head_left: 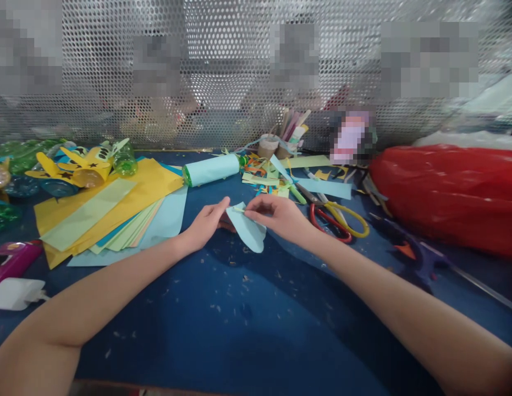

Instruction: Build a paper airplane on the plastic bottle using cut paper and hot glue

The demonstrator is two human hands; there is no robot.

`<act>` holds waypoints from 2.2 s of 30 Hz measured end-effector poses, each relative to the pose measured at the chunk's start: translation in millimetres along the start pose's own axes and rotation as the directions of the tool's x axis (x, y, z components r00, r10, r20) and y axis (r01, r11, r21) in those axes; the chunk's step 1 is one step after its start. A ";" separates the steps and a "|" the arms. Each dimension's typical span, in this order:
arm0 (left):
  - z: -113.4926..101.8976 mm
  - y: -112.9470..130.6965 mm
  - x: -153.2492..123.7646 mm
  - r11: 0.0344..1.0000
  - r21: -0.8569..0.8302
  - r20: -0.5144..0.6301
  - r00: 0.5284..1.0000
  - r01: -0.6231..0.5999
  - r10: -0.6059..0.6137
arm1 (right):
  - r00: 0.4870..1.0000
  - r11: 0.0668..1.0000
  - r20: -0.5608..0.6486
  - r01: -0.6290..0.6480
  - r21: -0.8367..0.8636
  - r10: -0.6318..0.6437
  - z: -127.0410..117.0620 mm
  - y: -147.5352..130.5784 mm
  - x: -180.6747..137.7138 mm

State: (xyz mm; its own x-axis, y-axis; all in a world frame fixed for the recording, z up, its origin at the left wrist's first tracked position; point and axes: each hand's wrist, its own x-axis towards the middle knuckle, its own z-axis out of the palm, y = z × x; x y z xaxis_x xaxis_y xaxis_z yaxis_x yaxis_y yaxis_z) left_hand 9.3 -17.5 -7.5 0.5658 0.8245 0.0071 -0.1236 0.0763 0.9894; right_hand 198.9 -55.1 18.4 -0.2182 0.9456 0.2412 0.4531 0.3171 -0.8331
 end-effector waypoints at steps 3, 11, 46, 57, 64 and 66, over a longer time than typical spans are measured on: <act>-0.7 0.8 0.4 0.999 -0.045 -0.012 1.000 -0.017 0.017 | 0.998 0.999 -0.060 -0.018 -0.039 0.015 1.1 1.8 -0.5; 0.1 0.7 1.1 0.993 0.100 -0.078 0.995 -0.055 0.063 | 0.992 0.985 -0.124 0.017 -0.171 -0.039 0.1 2.1 -0.7; -3.7 -2.9 1.9 0.989 0.119 -0.072 0.993 -0.083 0.092 | 0.999 0.998 -0.032 0.038 -0.052 -0.039 3.9 6.3 0.5; -3.2 -4.2 4.1 0.994 0.011 -0.069 0.992 -0.108 0.109 | 0.997 0.996 -0.020 -0.071 0.057 0.073 -1.1 4.8 3.3; -2.5 -3.3 2.9 0.996 0.007 -0.091 0.992 -0.090 0.091 | 0.992 0.987 0.015 -0.129 0.098 0.128 -1.6 5.7 3.8; -2.2 -2.7 2.6 0.996 0.005 -0.095 0.992 -0.085 0.085 | 0.991 0.985 0.018 -0.137 0.104 0.136 -1.5 4.7 3.5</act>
State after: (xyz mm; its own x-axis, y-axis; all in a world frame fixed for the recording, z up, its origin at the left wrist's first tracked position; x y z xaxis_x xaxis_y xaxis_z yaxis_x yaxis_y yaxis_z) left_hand 9.3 -14.3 -10.5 0.4732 0.8776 0.0771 -0.1670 0.0034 0.9860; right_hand 201.6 -50.1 16.1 -0.1701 0.9785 0.1166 0.3863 0.1751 -0.9056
